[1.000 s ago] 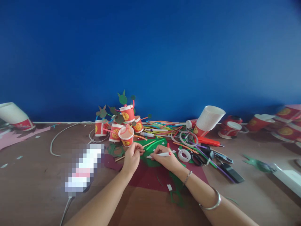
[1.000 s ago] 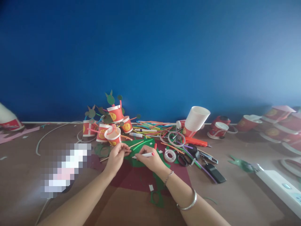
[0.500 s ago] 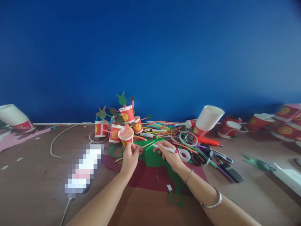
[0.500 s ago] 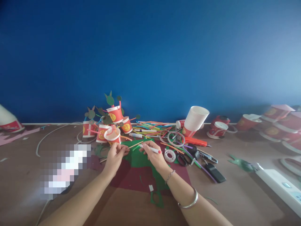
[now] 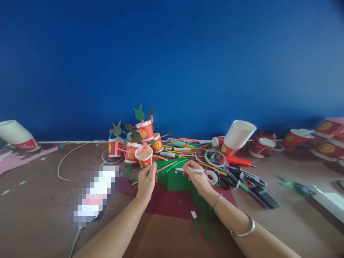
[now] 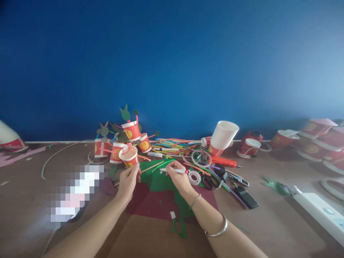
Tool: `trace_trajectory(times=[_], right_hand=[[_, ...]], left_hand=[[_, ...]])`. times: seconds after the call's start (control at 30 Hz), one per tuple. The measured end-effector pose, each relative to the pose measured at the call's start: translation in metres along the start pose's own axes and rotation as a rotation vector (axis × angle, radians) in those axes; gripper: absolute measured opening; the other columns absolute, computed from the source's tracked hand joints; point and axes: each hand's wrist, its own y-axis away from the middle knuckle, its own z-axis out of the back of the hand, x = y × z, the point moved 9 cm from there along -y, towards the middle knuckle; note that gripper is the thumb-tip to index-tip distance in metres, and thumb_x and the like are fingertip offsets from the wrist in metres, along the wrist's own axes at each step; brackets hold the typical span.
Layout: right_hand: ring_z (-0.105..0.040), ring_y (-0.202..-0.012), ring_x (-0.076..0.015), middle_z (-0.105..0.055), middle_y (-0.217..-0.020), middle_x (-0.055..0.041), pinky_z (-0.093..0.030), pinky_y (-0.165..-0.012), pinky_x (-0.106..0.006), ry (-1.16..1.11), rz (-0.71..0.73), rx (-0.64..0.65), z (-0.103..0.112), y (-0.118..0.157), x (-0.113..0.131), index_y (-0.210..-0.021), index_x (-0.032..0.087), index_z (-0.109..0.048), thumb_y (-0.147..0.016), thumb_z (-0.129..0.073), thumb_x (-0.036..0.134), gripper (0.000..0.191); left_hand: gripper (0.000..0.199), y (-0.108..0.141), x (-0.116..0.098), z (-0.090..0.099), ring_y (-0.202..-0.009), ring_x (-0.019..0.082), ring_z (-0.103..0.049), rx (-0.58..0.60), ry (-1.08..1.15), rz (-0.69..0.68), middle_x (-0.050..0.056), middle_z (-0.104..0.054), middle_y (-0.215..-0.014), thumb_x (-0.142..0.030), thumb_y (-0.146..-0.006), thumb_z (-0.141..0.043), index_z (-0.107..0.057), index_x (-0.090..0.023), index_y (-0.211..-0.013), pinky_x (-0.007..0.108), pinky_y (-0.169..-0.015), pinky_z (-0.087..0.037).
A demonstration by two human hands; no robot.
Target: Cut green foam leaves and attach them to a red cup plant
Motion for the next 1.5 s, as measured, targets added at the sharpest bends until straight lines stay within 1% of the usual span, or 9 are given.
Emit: trace_trajectory(times=[0.2, 0.43, 0.67, 0.9, 1.0, 1.13, 1.27, 1.4, 1.5], right_hand=[[-0.044, -0.05, -0.0099, -0.06, -0.061, -0.0007, -0.031, -0.042, -0.019, -0.093, 0.008, -0.035, 0.002, 0.0, 0.003, -0.074, 0.019, -0.055, -0.08, -0.051, 0.047, 0.029], [-0.047, -0.053, -0.0121, -0.064, -0.066, -0.0034, -0.032, -0.042, -0.021, -0.058, 0.01, -0.064, 0.006, -0.002, 0.006, -0.076, 0.017, -0.065, -0.077, -0.053, 0.05, 0.036], [-0.045, -0.051, -0.0118, -0.064, -0.066, -0.0047, -0.029, -0.042, -0.022, -0.068, 0.024, -0.12, 0.014, -0.002, 0.005, -0.076, 0.015, -0.067, -0.077, -0.053, 0.052, 0.039], [-0.043, -0.048, -0.0119, -0.052, -0.053, 0.0012, -0.031, -0.045, -0.023, -0.141, 0.125, -0.366, 0.035, 0.008, 0.019, -0.07, 0.018, -0.065, -0.081, -0.045, 0.054, 0.043], [-0.04, -0.047, -0.01, -0.047, -0.051, 0.0033, -0.03, -0.044, -0.022, -0.179, 0.174, -0.41, 0.037, 0.013, 0.03, -0.07, 0.018, -0.063, -0.082, -0.047, 0.052, 0.039], [-0.039, -0.045, -0.0097, -0.049, -0.051, 0.0039, -0.029, -0.041, -0.021, -0.203, 0.236, -0.37, 0.038, 0.012, 0.053, -0.085, 0.018, -0.063, -0.082, -0.05, 0.049, 0.034], [-0.032, -0.036, -0.0086, -0.049, -0.044, 0.0066, -0.023, -0.035, -0.02, -0.316, 0.207, -0.363, 0.055, 0.004, 0.065, -0.113, 0.019, -0.055, -0.084, -0.041, 0.053, 0.046], [-0.033, -0.033, -0.0074, -0.049, -0.039, 0.0051, -0.022, -0.034, -0.019, -0.2, 0.111, -0.2, 0.055, -0.011, 0.069, -0.087, 0.015, -0.061, -0.078, -0.049, 0.048, 0.037], [-0.037, -0.032, -0.0083, -0.052, -0.038, 0.0031, -0.024, -0.034, -0.019, -0.062, 0.065, -0.062, 0.045, -0.015, 0.069, -0.076, 0.015, -0.061, -0.076, -0.051, 0.048, 0.035]], left_hand=[[0.045, 0.0, 0.003, -0.002, -0.042, 0.009, -0.044, 0.022, 0.013, 0.011, -0.003, -0.045, -0.043, -0.05, -0.077, -0.052, -0.05, -0.016, -0.049, 0.019, -0.04, -0.034], [0.051, 0.0, 0.005, -0.002, -0.041, 0.01, -0.045, 0.039, 0.057, 0.03, -0.001, -0.046, -0.041, -0.053, -0.082, -0.043, -0.052, -0.015, -0.049, 0.018, -0.04, -0.035], [0.05, 0.0, 0.006, -0.004, -0.04, 0.009, -0.044, 0.072, 0.099, 0.025, -0.001, -0.049, -0.044, -0.053, -0.083, -0.042, -0.042, -0.018, -0.047, 0.018, -0.038, -0.034], [0.054, 0.001, 0.001, -0.011, -0.037, 0.007, -0.038, 0.146, 0.059, -0.003, 0.0, -0.05, -0.049, -0.057, -0.085, -0.028, -0.026, -0.02, -0.046, 0.021, -0.039, -0.029], [0.056, -0.001, 0.003, -0.013, -0.037, 0.007, -0.032, 0.174, 0.035, -0.014, 0.0, -0.047, -0.047, -0.058, -0.086, -0.023, -0.027, -0.02, -0.045, 0.021, -0.038, -0.022], [0.057, -0.003, 0.001, -0.017, -0.04, 0.009, -0.033, 0.201, -0.057, -0.082, -0.001, -0.045, -0.045, -0.054, -0.088, -0.021, -0.034, -0.02, -0.044, 0.022, -0.042, -0.025], [0.052, -0.001, -0.011, -0.017, -0.048, 0.012, -0.043, 0.16, -0.282, -0.196, -0.001, -0.044, -0.045, -0.045, -0.088, -0.026, -0.039, -0.02, -0.045, 0.023, -0.05, -0.032], [0.032, 0.011, -0.022, -0.028, -0.05, 0.014, -0.048, 0.185, -0.511, -0.296, -0.003, -0.048, -0.05, -0.036, -0.086, -0.038, -0.051, -0.02, -0.061, 0.024, -0.053, -0.032], [0.016, 0.027, -0.037, -0.067, -0.063, 0.015, -0.055, 0.376, -0.661, -0.502, 0.001, -0.06, -0.073, -0.024, -0.084, -0.042, -0.058, -0.02, -0.083, 0.025, -0.061, -0.039]])
